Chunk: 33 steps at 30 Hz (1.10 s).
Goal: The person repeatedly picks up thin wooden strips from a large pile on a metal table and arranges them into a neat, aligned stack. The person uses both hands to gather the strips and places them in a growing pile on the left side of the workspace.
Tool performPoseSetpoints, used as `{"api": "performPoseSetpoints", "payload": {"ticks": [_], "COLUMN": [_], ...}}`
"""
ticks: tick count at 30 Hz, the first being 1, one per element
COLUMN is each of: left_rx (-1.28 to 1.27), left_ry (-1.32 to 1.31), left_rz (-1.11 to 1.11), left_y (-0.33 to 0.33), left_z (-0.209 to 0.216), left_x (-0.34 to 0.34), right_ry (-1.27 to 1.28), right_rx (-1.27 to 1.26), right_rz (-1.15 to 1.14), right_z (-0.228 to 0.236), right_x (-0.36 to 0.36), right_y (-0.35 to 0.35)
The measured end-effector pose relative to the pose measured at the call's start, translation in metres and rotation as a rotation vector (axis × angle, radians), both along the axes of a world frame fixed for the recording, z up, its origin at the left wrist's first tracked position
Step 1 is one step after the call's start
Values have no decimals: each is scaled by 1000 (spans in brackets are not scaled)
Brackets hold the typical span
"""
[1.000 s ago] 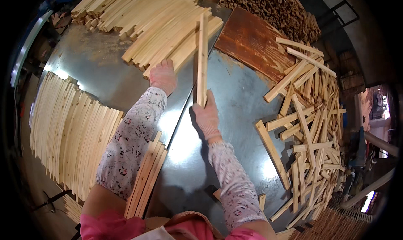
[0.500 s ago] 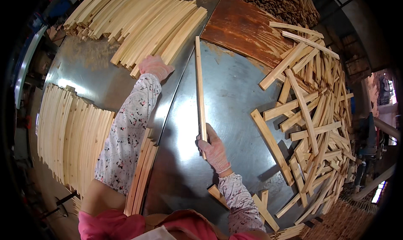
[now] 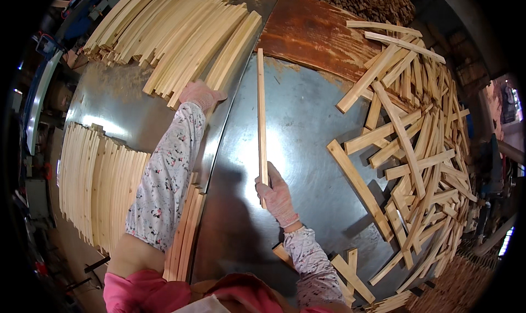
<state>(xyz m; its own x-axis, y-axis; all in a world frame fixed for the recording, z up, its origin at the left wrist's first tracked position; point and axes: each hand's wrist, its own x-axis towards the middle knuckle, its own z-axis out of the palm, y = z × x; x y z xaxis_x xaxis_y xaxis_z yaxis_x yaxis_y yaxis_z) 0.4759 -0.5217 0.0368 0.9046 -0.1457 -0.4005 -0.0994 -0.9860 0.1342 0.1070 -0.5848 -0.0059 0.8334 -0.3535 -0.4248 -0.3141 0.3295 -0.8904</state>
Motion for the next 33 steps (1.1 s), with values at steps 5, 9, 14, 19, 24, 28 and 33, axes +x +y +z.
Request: {"api": "performPoseSetpoints", "payload": {"ticks": [5, 9, 14, 19, 24, 28, 33], "left_rx": [-131, -140, -49, -64, -633, -755, -998], "left_ry": [-156, -147, -484, -458, -725, -797, -339], "left_rz": [27, -208, -227, -149, 143, 297, 497], "left_y": [-17, -15, 14, 17, 157, 239, 157], "left_z": [-19, -21, -16, -28, -71, -113, -95], "left_x": [-30, -35, 17, 51, 54, 33, 30], "right_ry": [-13, -7, 27, 74, 36, -127, 161], "right_rx": [-5, 76, 126, 11, -52, -757, -708], "right_rz": [-31, -53, 1, 20, 546, 884, 889], "right_z": [7, 20, 40, 54, 55, 38, 22], "right_x": [7, 11, -3, -10, 55, 161, 244], "right_y": [3, 5, 6, 8, -8, -3, -24]}}
